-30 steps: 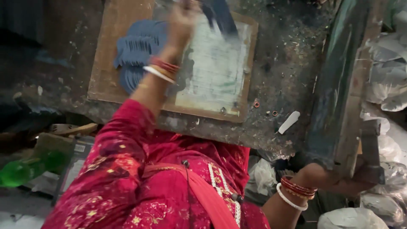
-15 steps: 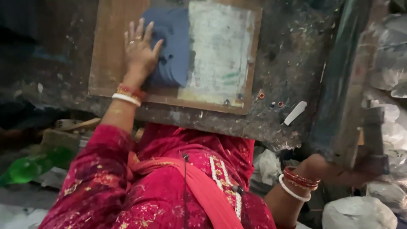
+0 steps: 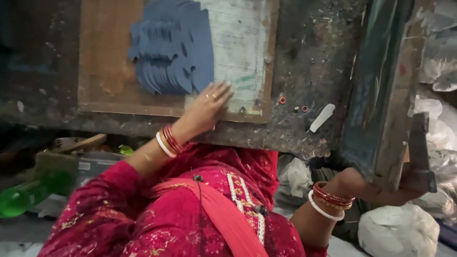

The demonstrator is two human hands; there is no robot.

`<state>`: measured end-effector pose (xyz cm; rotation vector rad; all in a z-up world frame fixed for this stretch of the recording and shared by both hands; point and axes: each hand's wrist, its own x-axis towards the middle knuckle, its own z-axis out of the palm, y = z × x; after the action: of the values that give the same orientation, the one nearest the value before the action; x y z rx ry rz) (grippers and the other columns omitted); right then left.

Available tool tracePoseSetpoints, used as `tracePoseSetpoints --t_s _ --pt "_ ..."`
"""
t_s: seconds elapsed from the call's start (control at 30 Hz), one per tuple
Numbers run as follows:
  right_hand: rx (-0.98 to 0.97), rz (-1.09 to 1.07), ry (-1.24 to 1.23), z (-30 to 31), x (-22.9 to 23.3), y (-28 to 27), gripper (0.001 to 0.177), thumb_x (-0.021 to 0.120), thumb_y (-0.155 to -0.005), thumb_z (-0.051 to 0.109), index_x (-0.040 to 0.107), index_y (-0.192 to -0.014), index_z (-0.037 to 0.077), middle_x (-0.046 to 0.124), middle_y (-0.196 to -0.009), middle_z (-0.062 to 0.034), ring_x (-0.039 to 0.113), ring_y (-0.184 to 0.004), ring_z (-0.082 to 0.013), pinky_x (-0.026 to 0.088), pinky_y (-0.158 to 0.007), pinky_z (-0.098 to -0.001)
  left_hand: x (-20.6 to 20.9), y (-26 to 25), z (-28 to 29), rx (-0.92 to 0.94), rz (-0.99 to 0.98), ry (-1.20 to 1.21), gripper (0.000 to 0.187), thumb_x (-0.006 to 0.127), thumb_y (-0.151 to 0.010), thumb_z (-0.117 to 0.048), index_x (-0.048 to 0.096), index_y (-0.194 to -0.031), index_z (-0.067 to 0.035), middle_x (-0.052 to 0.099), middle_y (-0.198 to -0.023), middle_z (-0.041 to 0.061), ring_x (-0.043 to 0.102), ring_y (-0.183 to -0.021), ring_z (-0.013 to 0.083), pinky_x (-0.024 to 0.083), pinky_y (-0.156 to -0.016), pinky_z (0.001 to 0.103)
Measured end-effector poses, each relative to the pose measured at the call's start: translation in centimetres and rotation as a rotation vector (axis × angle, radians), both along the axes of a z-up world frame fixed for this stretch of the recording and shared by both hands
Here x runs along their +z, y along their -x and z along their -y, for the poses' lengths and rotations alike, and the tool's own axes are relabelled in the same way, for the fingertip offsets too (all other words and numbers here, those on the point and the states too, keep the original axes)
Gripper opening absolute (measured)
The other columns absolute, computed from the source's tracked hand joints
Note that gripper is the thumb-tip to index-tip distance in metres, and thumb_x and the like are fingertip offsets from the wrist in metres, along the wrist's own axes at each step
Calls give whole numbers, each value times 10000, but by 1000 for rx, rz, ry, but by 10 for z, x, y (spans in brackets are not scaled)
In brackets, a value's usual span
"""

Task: The person performs screen printing by placing a blue cutout on a screen, applying white ink with a squeegee, and peeling the printed piece off. They repeat this process multiple times, stacking the finished blue cutouts on the workbench.

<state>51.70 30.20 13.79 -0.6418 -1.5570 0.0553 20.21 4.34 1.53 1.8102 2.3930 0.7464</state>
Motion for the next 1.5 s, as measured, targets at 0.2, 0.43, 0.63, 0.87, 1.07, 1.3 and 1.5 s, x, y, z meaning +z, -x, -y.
tracePoseSetpoints --t_s 0.2,0.43,0.63,0.87,1.07,1.3,1.5 --pt "-55 73 -148 -18 -15 -19 693 382 -1071 568 531 -1293 -72 585 -1232 -222 631 -1116 -371 535 -973 -510 7 42 14 -31 27 -24 632 714 -883 -277 563 -1412 34 503 -1503 200 437 -1420 355 343 -1179 484" --pt "226 -166 4 -42 -56 -47 637 456 -1083 459 531 -1450 -55 644 -1349 -223 660 -1156 -338 543 -948 -492 44 42 9 381 564 -294 209 696 -961 -196 776 -1060 -30 754 -1155 151 717 -1177 272 568 -994 376" --pt "-160 114 -198 -39 -55 -53 620 409 -1115 461 382 -1516 -11 540 -1486 -217 630 -1350 -373 514 -1131 -514 11 17 -3 398 223 -225 164 709 -926 -149 787 -1035 -55 757 -1172 139 690 -1178 307 465 -1109 495" --pt "-16 4 14 -4 1 -5 550 470 -1083 464 630 -1251 -35 659 -1183 -159 662 -1032 -309 535 -939 -455 -7 -19 -69 -50 -4 -101 232 674 -918 -164 727 -1088 -16 648 -1299 221 586 -1283 401 454 -1129 526" --pt "-144 169 -4 -3 6 -15 449 548 -1106 388 673 -1198 -33 643 -1113 -173 668 -1012 -342 532 -845 -454 -23 31 -139 38 194 -206 268 612 -948 -32 713 -1195 -2 631 -1368 203 539 -1331 408 496 -1031 470" --pt "-370 267 -190 -23 -45 -47 467 575 -1149 318 477 -1486 9 538 -1446 -224 605 -1319 -412 495 -1101 -527 -8 -8 -69 -235 84 -110 327 661 -807 -68 761 -1118 -83 653 -1357 131 526 -1343 364 436 -1096 442" --pt "-218 84 -137 -22 -44 -30 556 573 -1128 343 360 -1499 -12 591 -1404 -213 652 -1257 -343 530 -1085 -518 -6 -13 -63 -203 255 -139 328 687 -871 -130 756 -1189 -85 668 -1333 93 570 -1289 318 441 -1083 428"
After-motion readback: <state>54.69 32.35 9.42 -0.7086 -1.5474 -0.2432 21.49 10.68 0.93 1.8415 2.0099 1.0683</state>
